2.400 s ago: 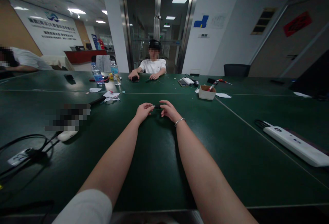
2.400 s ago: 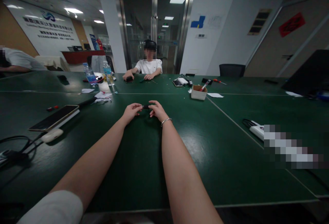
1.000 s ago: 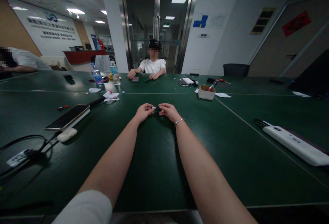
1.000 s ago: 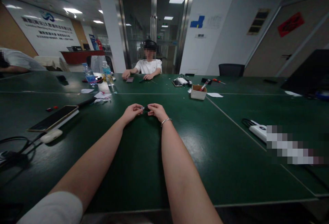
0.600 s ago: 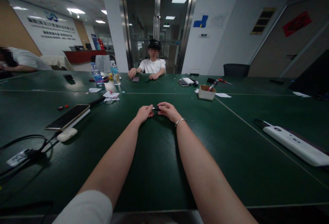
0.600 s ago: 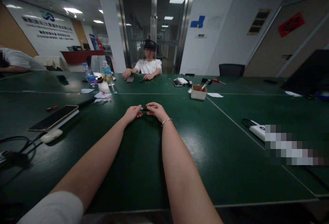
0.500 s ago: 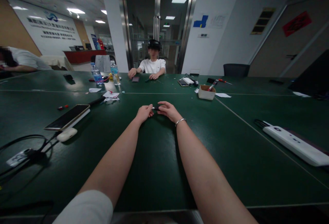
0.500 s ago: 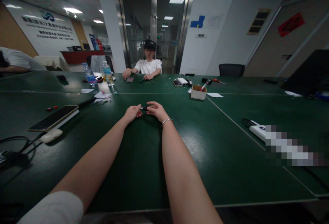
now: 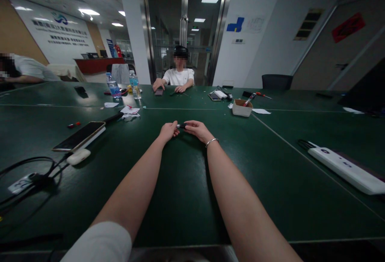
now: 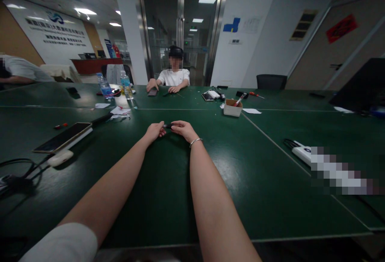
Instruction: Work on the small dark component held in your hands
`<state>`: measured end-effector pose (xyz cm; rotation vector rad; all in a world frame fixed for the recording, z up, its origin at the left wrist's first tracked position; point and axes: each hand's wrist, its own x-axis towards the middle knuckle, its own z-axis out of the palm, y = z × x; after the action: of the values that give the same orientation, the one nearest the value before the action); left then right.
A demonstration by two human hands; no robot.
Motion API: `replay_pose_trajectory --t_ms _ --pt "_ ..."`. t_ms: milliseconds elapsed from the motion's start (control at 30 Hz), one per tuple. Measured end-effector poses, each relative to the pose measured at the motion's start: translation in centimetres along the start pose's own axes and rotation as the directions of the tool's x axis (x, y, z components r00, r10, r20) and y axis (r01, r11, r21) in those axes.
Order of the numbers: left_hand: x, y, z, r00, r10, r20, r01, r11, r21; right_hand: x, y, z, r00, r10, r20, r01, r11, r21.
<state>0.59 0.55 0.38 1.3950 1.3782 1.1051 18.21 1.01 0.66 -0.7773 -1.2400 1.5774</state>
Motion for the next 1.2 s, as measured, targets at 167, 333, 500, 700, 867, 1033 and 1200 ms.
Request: replay_pose_trajectory --t_ms 167,333,500,700,867,1033,1200 --pt "-0.1 0.1 0.0 1.0 -0.012 0.003 0.012 1.0 0.016 0.0 0.0 0.0 1.0 0.0 0.005 0.0 1.0 -0.015" --pt "-0.2 0.1 0.1 1.0 -0.028 -0.009 0.028 1.0 -0.008 -0.1 -0.1 0.1 1.0 0.006 0.004 -0.006 1.0 -0.019" --pt "-0.4 0.5 0.1 0.998 -0.054 -0.022 0.054 0.999 -0.009 0.0 -0.1 0.0 1.0 -0.002 0.013 0.003 1.0 -0.023" --pt "-1.0 1.3 0.0 0.997 -0.075 -0.006 0.075 0.997 0.003 0.0 0.0 -0.1 1.0 -0.001 0.008 0.001 1.0 -0.014" --pt "-0.7 1.1 0.1 0.998 -0.063 0.007 0.063 0.998 0.03 -0.2 -0.1 -0.1 1.0 0.003 0.004 -0.003 0.999 -0.042" --pt "-0.8 1.1 0.1 0.998 -0.06 0.013 0.059 0.998 0.038 -0.1 -0.1 -0.2 1.0 0.008 0.003 -0.008 0.998 -0.055" --pt "-0.9 1.0 0.1 0.999 -0.025 0.025 0.025 1.0 0.001 0.0 0.0 -0.1 1.0 0.021 -0.003 -0.021 1.0 -0.015"
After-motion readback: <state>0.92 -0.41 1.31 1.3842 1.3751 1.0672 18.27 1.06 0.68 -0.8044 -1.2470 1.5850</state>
